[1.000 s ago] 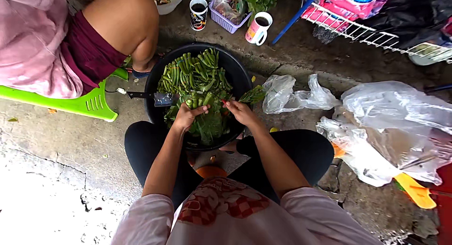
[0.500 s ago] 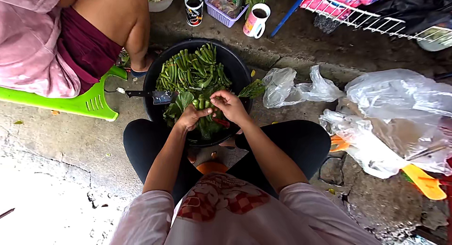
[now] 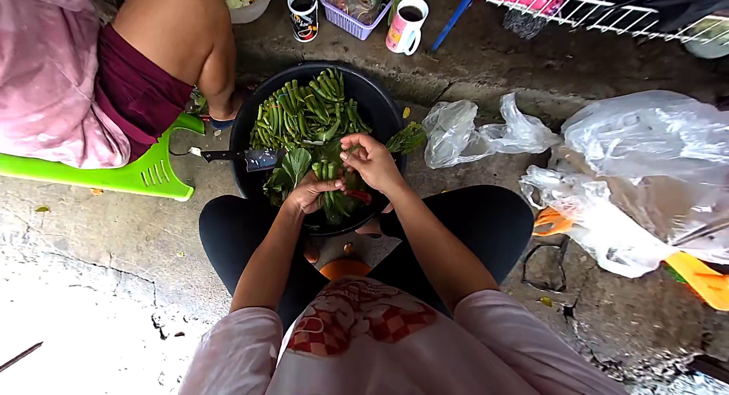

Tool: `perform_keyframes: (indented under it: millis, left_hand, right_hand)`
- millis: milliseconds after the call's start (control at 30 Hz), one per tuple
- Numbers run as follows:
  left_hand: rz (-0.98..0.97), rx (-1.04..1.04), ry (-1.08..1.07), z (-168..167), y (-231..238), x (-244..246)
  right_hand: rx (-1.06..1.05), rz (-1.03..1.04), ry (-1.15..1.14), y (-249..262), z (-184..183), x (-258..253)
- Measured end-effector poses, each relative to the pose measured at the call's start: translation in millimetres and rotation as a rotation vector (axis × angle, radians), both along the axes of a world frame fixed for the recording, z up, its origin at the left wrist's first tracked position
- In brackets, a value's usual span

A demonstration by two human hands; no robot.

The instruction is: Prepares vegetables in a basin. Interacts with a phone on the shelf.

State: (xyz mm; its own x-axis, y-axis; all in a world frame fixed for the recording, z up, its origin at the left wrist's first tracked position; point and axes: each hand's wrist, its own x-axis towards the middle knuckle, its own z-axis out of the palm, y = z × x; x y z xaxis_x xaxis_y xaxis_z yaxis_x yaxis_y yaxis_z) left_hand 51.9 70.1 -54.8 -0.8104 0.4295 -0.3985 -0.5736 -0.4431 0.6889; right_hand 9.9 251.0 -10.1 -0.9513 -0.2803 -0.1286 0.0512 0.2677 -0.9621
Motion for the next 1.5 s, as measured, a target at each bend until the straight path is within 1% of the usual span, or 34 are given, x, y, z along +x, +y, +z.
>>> perform_keyframes:
  millis: [100, 200, 300, 367, 433, 467, 600, 667, 733, 800, 900, 967, 1133, 1233, 1300, 1367, 1400, 1433, 1500]
  left_hand:
    - [-0.113, 0.001, 0.004, -7, 1, 0]
    - [-0.169, -0.017, 0.016, -6, 4, 2]
    - [-0.183, -0.013, 0.025, -3, 4, 1]
    - [-0.186, -0.026, 0.029, 0, 4, 0]
    - [-0.185, -0.082, 0.051, 3, 3, -1]
    - [-0.176, -0.149, 0.065, 6, 3, 0]
    - [-0.223, -0.531, 0.153, 21, 9, 0]
    - [-0.242, -0.614, 0.146, 22, 13, 1]
    - [-0.23, -0.604, 0.137, 23, 16, 1]
    - [-0.185, -0.532, 0.139, 25, 16, -1]
    - [-0.14, -0.423, 0.145, 29, 15, -2]
    - [-0.147, -0.38, 0.158, 30, 13, -4]
    - [-0.206, -0.377, 0.156, 34, 12, -5]
    - [-0.19, -0.433, 0.059, 51, 10, -15]
    - [-0.175, -0.44, 0.025, 61, 1, -30]
    - [-0.155, -0.414, -0.001, 71, -14, -49]
    - [-0.139, -0.401, -0.01, 75, -21, -58]
    - [-0.118, -0.384, -0.018, 76, -27, -65]
    - [-0.058, -0.329, -0.025, 74, -37, -72]
  right_hand:
    - [-0.012, 0.191, 0.098, 2, -8, 1]
    - [0.032, 0.378, 0.074, -1, -10, 5]
    - [0.114, 0.453, 0.089, -3, -7, 7]
    - [0.113, 0.475, 0.095, -3, -4, 8]
    - [0.085, 0.476, 0.137, -3, -6, 7]
    - [0.091, 0.472, 0.149, -2, -8, 7]
    - [0.321, 0.419, 0.055, -3, -6, 8]
    - [0.375, 0.429, 0.006, -6, -9, 10]
    - [0.349, 0.417, 0.005, -9, -14, 11]
    - [0.326, 0.369, 0.03, -11, -17, 12]
    - [0.301, 0.218, 0.155, -17, -23, 20]
    - [0.253, 0.138, 0.235, -20, -24, 21]
    - [0.205, 0.12, 0.21, -18, -14, 13]
    - [0.184, 0.144, 0.191, -24, -5, -3]
    - [0.155, 0.222, 0.151, -30, 4, -23]
    - [0.183, 0.328, 0.027, -34, 20, -59]
    - [0.202, 0.347, -0.034, -35, 26, -82]
    - [0.207, 0.321, -0.056, -34, 26, -106]
    - [0.194, 0.154, 0.025, -31, 11, -155]
